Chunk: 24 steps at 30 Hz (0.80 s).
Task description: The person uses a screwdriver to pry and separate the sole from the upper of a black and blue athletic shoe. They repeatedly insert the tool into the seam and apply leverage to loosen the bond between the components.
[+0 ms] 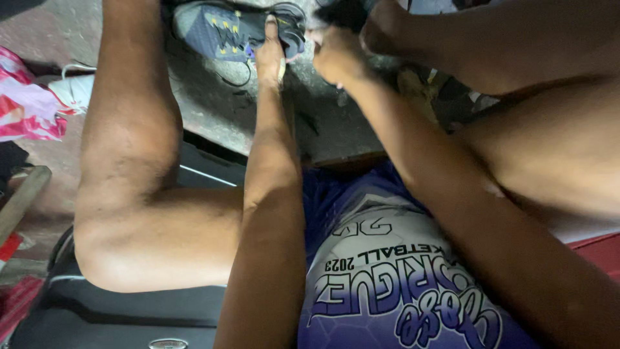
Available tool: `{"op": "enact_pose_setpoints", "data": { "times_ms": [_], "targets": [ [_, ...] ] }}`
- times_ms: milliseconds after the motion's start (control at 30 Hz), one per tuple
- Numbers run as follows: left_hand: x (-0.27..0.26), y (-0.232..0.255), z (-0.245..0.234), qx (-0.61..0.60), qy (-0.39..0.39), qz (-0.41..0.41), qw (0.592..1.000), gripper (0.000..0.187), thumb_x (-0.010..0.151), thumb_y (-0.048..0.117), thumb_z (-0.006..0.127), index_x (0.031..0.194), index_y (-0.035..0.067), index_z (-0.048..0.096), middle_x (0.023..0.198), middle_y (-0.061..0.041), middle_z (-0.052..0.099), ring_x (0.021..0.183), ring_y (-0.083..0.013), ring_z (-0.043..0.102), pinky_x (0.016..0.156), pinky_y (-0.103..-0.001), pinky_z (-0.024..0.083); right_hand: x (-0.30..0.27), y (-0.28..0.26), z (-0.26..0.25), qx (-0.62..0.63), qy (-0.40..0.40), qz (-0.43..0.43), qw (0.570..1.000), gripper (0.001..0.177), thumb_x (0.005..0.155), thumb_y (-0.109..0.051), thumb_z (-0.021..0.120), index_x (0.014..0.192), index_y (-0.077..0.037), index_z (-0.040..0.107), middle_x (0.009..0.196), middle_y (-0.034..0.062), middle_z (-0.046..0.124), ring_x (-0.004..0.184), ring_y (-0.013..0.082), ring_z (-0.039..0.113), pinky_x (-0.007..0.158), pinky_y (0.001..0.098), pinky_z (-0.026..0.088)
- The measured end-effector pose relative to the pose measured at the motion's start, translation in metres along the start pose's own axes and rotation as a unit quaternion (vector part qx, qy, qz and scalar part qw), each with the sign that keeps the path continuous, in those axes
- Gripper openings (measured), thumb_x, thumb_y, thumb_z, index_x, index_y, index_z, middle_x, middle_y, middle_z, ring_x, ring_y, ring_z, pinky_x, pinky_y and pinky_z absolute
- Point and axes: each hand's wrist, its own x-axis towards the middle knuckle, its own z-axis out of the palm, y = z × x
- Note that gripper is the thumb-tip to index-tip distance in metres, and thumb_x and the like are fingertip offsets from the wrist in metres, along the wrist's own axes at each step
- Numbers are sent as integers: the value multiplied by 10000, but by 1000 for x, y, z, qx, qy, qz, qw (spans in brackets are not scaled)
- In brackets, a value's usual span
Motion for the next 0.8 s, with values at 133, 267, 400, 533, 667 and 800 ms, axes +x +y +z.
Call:
{"op": "enact_pose_setpoints", "data": {
  "times_ms": [133,267,400,533,667,800],
  "targets": [
    [-7,10,-3,-3,-6,-14,1000,971,819,802,484,1048,-106,743,1042,-246,786,1021,-280,733,923,-378,543,-4,25,38,213,-27,157,964,425,955,-215,576,1362,-322,636,923,100,702,495,199,625,402,349,538],
    [-13,18,-6,-75,-2,23,997,914,822,741,550,1103,-111,722,1143,-204,758,1090,-271,672,967,-377,491,14,58,57,552,-98,176,809,326,1056,-274,620,1365,-172,643,760,68,626,480,177,531,383,337,436],
    [-28,22,-8,-72,9,17,997,858,908,685,549,1105,-132,725,1125,-202,769,1052,-282,689,968,-368,502,-13,44,17,222,-78,131,963,452,976,-285,563,1420,-355,616,741,10,667,484,134,552,415,318,505],
    [-70,43,-7,-442,-57,25,895,662,939,495,589,1148,-122,710,1091,-191,760,958,-298,726,880,-399,568,-55,-7,-57,31,-85,50,995,430,997,-289,548,1425,-282,586,878,126,751,624,197,690,566,354,582],
    [-123,78,-21,-507,-86,114,850,590,968,459,588,1188,-83,662,1054,-161,736,903,-283,713,815,-403,572,-103,-32,-99,-89,-30,-105,990,425,964,-232,590,1385,-222,648,1111,207,727,912,341,709,826,439,556],
    [-181,122,-35,-503,-87,162,844,618,951,488,621,1205,-73,668,1117,-138,731,966,-253,706,862,-370,561,-146,-37,-142,-144,45,-236,960,395,965,-274,642,1344,-167,677,1255,207,666,1126,401,637,971,462,468]
  ]
}}
